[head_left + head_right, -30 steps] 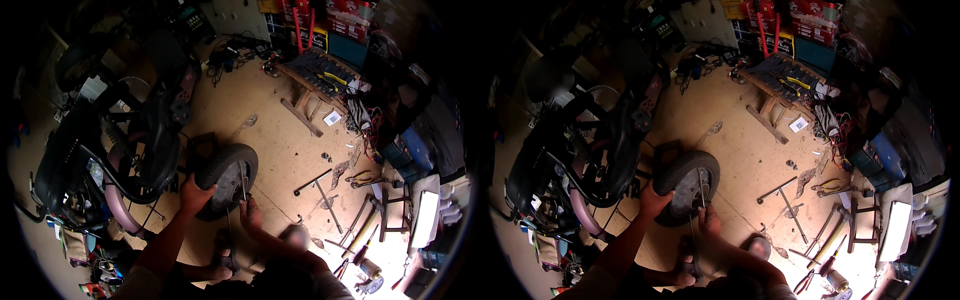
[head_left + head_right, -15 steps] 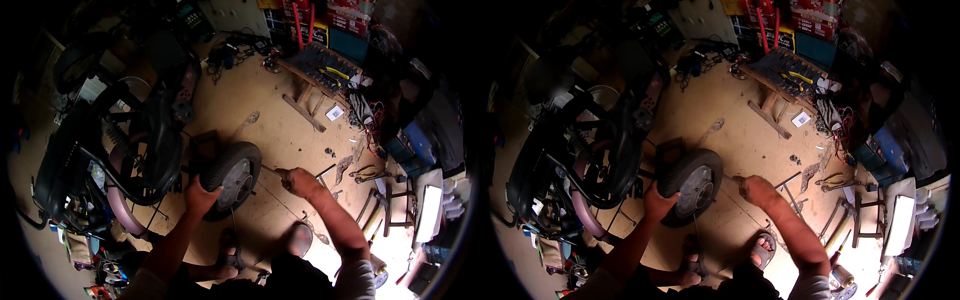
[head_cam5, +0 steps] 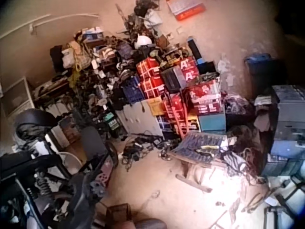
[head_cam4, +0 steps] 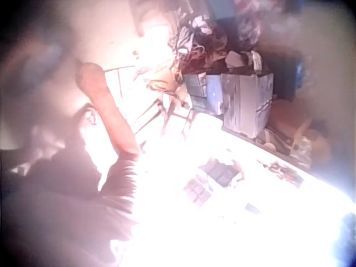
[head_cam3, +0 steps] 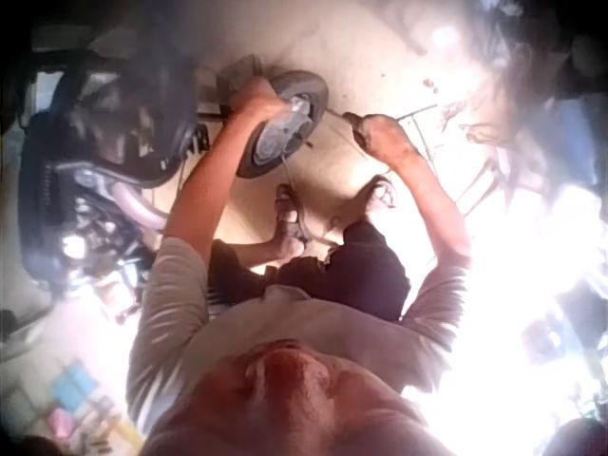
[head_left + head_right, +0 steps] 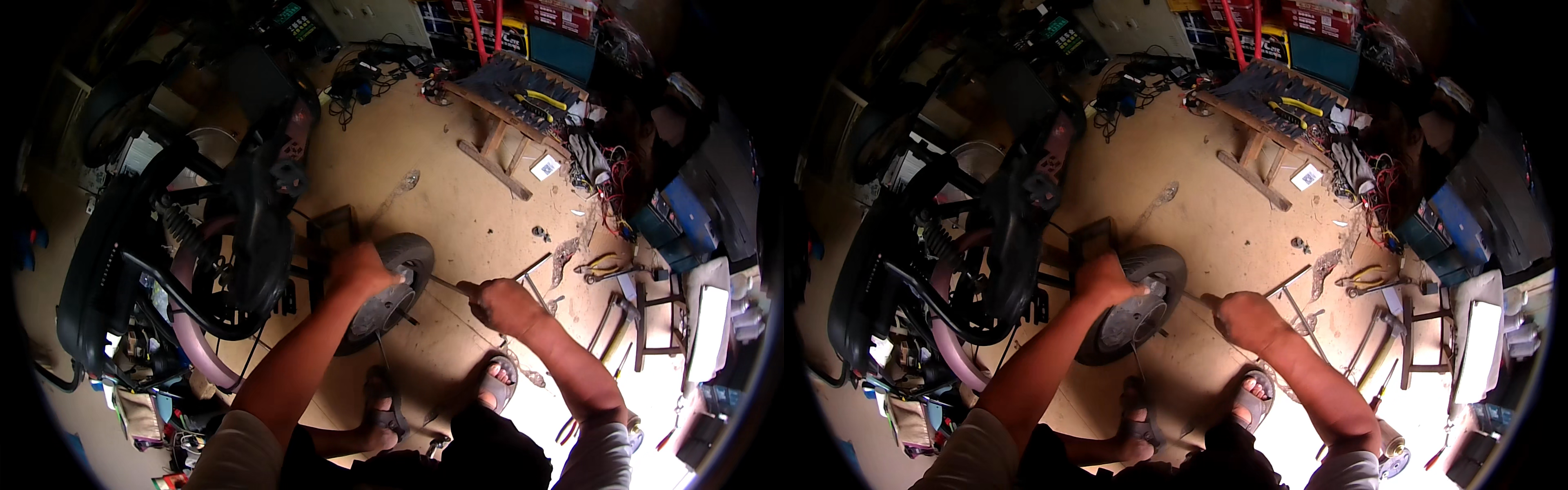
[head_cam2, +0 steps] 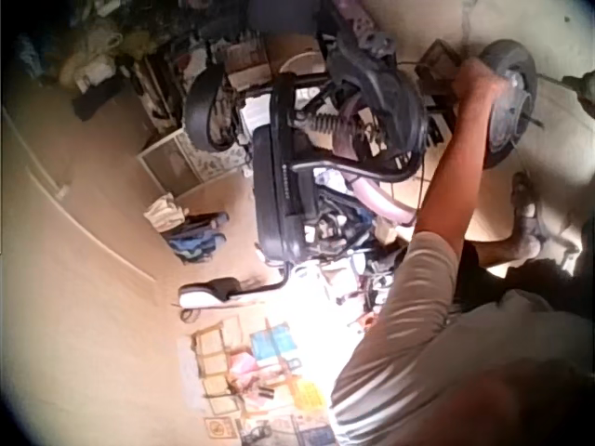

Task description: The person prys a tire from a motorcycle wheel rim using a screwdriver and a metal rod, then attaches a device to the center of the wheel.

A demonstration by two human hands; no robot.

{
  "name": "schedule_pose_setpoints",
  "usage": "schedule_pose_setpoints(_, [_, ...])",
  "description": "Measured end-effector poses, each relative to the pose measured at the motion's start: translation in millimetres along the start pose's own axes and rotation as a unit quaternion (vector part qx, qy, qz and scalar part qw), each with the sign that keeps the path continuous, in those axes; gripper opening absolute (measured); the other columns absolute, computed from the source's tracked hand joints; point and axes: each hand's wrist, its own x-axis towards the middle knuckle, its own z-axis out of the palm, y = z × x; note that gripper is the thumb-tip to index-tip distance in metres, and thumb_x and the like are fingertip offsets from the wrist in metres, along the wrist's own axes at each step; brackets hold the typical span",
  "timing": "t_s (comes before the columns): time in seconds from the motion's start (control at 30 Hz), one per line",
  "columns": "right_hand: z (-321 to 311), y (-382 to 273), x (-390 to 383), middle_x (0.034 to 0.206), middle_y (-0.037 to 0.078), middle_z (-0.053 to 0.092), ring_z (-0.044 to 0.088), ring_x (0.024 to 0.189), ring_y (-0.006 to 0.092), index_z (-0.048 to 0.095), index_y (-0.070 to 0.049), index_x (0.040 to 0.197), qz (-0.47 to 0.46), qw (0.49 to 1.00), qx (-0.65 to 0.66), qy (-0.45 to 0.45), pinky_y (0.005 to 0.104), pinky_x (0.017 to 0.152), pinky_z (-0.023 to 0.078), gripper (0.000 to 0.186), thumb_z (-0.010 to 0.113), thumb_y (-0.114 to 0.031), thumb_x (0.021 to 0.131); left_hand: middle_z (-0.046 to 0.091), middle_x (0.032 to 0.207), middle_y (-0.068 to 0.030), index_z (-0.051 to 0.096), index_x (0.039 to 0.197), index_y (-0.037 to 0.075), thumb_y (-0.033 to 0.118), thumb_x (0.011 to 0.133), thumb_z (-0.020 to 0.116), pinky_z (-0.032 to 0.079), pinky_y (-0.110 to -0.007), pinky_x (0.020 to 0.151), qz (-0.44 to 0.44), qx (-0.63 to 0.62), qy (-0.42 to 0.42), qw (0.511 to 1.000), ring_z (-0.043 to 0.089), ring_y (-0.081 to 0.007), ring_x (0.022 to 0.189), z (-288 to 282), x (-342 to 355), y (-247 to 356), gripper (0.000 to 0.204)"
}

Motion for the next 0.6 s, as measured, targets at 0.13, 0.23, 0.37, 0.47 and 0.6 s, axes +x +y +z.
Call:
schedule_pose_setpoints(0.13, [39.0, -11.8, -4.8, 0.083, 0.02, 0.071, 0.07, 0.077, 0.0403, 0.063, -0.012, 0.134, 0.011, 0.995, 0.067, 0.077, 0.0495, 0.069, 0.056, 0.041, 0.064, -0.02, 0.095, 0.073, 0.117, -0.024, 0.07, 0.12, -0.002, 0.045, 0.067, 0.09, 0.057, -0.044, 0.095, 0.014, -0.013, 0.005, 1.0, 0.071, -0.0384, 0.112, 2.8, 12.8, -31.1, 0.074])
schedule_pose_setpoints(0.23, [82.9, -27.6, -17.8, 0.082, 0.017, 0.07, 0.07, 0.075, 0.0371, 0.067, -0.011, 0.13, 0.041, 0.974, 0.166, 0.148, 0.0464, 0.066, 0.056, 0.039, 0.071, -0.019, 0.092, 0.074, 0.115, -0.0237, 0.072, 0.117, -0.002, 0.042, 0.068, 0.088, 0.058, -0.044, 0.094, 0.052, -0.006, 0.037, 0.998, 0.071, -0.0384, 0.112, 5.9, 10.7, -48.4, 0.067])
schedule_pose_setpoints(0.37, [141.6, -57.4, -31.0, 0.083, 0.016, 0.07, 0.07, 0.073, 0.0351, 0.066, -0.013, 0.135, 0.11, 0.946, 0.205, 0.224, 0.0431, 0.066, 0.057, 0.042, 0.073, -0.017, 0.093, 0.074, 0.112, -0.0251, 0.072, 0.116, -0.002, 0.041, 0.068, 0.087, 0.057, -0.046, 0.093, 0.062, 0.005, 0.038, 0.997, 0.071, -0.0396, 0.11, 9.9, 2.5, -38.6, 0.066])
schedule_pose_setpoints(0.47, [153.0, -48.8, -29.2, 0.084, 0.016, 0.07, 0.07, 0.071, 0.0357, 0.068, -0.013, 0.132, 0.155, 0.916, 0.336, 0.154, 0.044, 0.064, 0.057, 0.039, 0.07, -0.016, 0.093, 0.074, 0.11, -0.0246, 0.072, 0.114, -0.002, 0.041, 0.068, 0.087, 0.057, -0.046, 0.092, 0.071, 0.014, 0.05, 0.996, 0.071, -0.0405, 0.107, 9.5, -0.1, -32.0, 0.064])
schedule_pose_setpoints(0.6, [153.8, -27.0, -24.9, 0.087, 0.016, 0.071, 0.07, 0.071, 0.0354, 0.069, -0.014, 0.128, 0.085, 0.941, 0.228, 0.235, 0.043, 0.062, 0.057, 0.035, 0.068, -0.017, 0.094, 0.074, 0.108, -0.0244, 0.072, 0.112, -0.002, 0.042, 0.069, 0.088, 0.057, -0.046, 0.092, 0.093, 0.006, 0.059, 0.994, 0.072, -0.0407, 0.106, 13.6, 1.8, -40.3, 0.064])
